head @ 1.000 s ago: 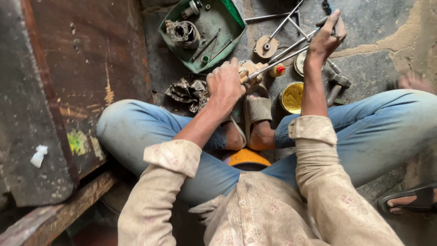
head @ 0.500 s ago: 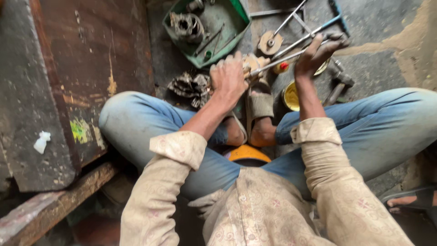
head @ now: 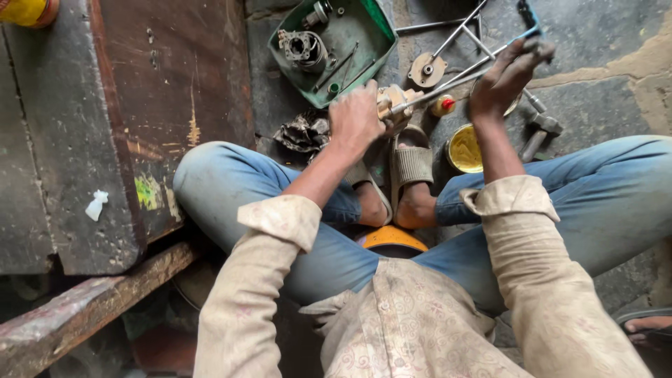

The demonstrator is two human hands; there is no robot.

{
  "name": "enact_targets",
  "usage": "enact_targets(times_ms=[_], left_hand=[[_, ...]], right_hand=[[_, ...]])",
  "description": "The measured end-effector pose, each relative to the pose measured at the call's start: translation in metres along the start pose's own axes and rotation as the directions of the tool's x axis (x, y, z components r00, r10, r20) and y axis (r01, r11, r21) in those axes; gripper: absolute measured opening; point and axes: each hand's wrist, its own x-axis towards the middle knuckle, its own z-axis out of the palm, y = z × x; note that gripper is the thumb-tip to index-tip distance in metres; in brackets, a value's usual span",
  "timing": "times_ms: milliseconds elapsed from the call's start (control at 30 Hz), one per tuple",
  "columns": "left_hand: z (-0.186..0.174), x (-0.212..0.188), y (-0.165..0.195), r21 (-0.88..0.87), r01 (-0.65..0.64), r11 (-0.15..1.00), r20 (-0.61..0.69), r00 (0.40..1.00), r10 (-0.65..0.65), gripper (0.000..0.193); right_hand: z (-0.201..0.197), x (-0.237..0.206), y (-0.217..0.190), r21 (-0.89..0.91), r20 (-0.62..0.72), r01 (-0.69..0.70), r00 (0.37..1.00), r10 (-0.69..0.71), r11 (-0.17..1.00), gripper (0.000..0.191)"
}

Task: The person sits on the workshop floor repairing an electric starter motor. They hold the armature, fit brushes and small parts into the housing, tap components with a metal rod, and wipe the motor body with a rag while handling parts from a tray.

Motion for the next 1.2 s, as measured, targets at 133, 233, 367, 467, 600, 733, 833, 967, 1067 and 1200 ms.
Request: enact_targets(times_ms=[133, 233, 367, 467, 600, 733, 833, 967, 1067, 1200], left_hand=[[-0.01, -0.002, 0.003, -0.008, -0.067, 0.998, -0.031, 0.997, 0.067, 0.06], [-0.021, -0.002, 0.006, -0.059, -0.043, 0.997, 0.034, 0.998, 0.045, 0.06], [-0.027, 0.0, -0.001, -0.262, 0.121, 0.957, 0.085, 0.991, -0.102, 0.081], [-0.013, -0.008, -0.02, -0.588, 0.282, 0.758, 0.127, 0.958, -0.257, 0.073], [0.025, -0.034, -0.038, -0.881, 0.465, -0.087, 0.467, 0.828, -0.312, 0.055], [0.047, -0.058, -0.029, -0.62, 0.451, -0.642, 0.664, 0.738, -0.122, 0.038], [0.041, -0.068, -0.014, -0.476, 0.356, -0.804, 0.675, 0.734, -0.074, 0.033], [0.026, -0.078, 0.001, -0.298, 0.251, -0.921, 0.658, 0.753, -0.007, 0.037], [0.029, -0.082, 0.005, -0.023, 0.217, -0.976, 0.631, 0.761, 0.154, 0.046], [0.049, -0.083, 0.013, 0.034, 0.194, -0.98, 0.683, 0.711, 0.165, 0.053]], right_hand=[[-0.004, 0.026, 0.019, 0.305, -0.074, -0.227, 0.963, 0.261, 0.925, 0.044], [-0.018, 0.036, 0.044, 0.298, -0.169, -0.421, 0.86, 0.482, 0.856, 0.049], [-0.029, 0.013, 0.065, -0.199, -0.336, -0.756, 0.65, 0.681, 0.623, 0.051], [-0.029, 0.007, 0.071, -0.097, -0.272, -0.849, 0.524, 0.807, 0.519, 0.049], [-0.026, 0.023, 0.072, 0.116, -0.124, -0.921, 0.358, 0.925, 0.372, 0.062], [-0.025, 0.025, 0.058, 0.087, -0.253, -0.772, 0.594, 0.763, 0.63, 0.074], [-0.019, 0.007, 0.026, 0.339, 0.122, -0.611, 0.782, 0.611, 0.715, 0.077], [0.0, -0.03, -0.045, 0.247, 0.642, -0.512, 0.722, 0.257, 0.823, 0.071], [0.013, -0.066, -0.089, 0.364, 0.822, -0.524, 0.569, -0.001, 0.77, 0.084], [0.023, -0.089, -0.103, 0.396, 0.82, -0.536, 0.571, -0.025, 0.745, 0.085]])
